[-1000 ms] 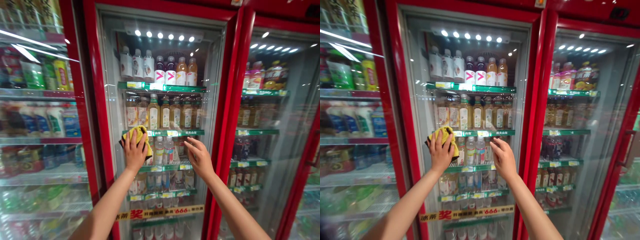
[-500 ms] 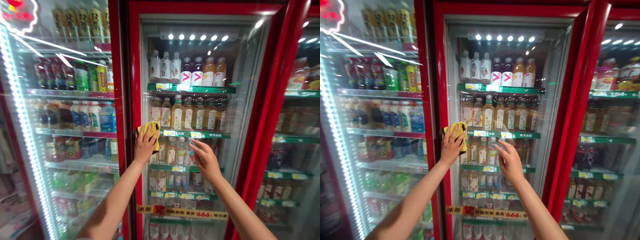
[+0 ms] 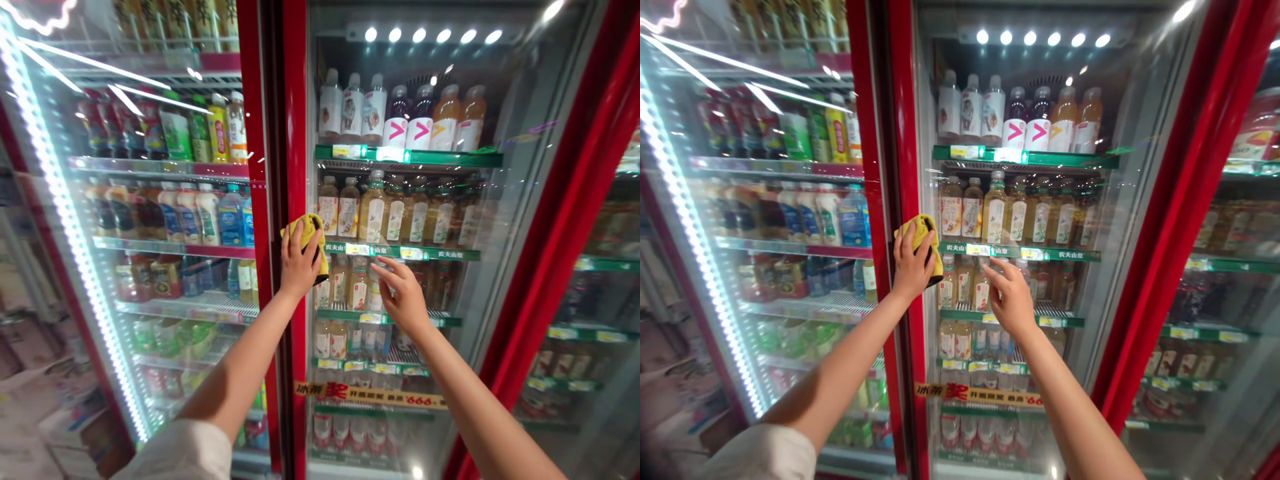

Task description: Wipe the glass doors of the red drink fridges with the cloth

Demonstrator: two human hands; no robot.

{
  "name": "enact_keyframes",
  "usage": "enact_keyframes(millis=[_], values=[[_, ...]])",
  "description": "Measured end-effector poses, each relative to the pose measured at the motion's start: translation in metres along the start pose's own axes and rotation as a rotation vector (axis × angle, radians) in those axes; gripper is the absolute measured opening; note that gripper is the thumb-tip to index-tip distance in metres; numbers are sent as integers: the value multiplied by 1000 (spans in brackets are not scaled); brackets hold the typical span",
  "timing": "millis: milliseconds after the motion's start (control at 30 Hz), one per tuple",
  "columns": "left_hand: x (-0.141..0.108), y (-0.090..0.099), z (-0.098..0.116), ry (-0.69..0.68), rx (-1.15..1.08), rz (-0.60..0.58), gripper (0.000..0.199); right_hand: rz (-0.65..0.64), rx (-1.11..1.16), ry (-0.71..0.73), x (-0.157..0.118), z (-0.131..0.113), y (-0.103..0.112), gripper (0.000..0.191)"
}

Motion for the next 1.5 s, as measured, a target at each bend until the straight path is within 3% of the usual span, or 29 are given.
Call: enact_keyframes(millis=[67,267,333,400,567,633,700,767,867,933,1000,1067,1167,1267,1333,1367,1433,1500], values=[[-18,-1,2,8,1,17,63,-1,14,-4,-3,-5,-10,45],[-139,6,7,-88,87,8,79,-50,-16,-43,-41,-11,-21,43],[-151,10,6,-106,84,6,79,-50,-33,-54,-48,-8,-16,42],[-134,10,6,-100,79,3,77,-34,-51,-61,-49,-4,-10,41],[-39,-4,23,44,43,91,71,33,-81,-85,-41,4,-2,40],[-25,-14,36,57,49,96,71,36,-92,-98,-43,6,-3,42],[-37,-22,47,-59,22,20,71,25,-104,-104,-48,7,-4,44],[-66,-25,51,-249,-43,-83,71,4,-119,-99,-55,9,-4,44],[-99,-19,41,-398,-87,-130,68,-21,-143,-98,-63,14,3,45],[-93,-18,34,-351,-60,-85,68,-8,-152,-116,-63,19,12,45],[-64,-22,38,-198,-45,-7,70,33,-155,-146,-59,25,21,44],[-30,-30,56,-60,-51,65,72,79,-154,-178,-55,29,30,43],[-4,-46,99,-95,-65,70,72,123,-151,-206,-54,34,40,42],[-27,-55,124,-356,-92,-4,68,129,-153,-214,-61,43,49,41],[-55,-53,123,-549,-123,-42,65,115,-156,-221,-68,52,58,41],[-65,-51,119,-582,-130,-51,64,107,-157,-227,-71,58,63,42],[-68,-47,109,-523,-114,-37,64,101,-161,-243,-74,71,73,42],[-48,-46,108,-368,-92,6,67,118,-168,-263,-73,83,82,41]])
Point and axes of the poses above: each hand's wrist, its own x-axis towards the middle knuckle, its own y-axis out of the back of the hand, z = x × y, the point moved 4 cm from there along x, towards the middle knuckle, and after that the axes turned 6 degrees about z, right-handed, at the moved point
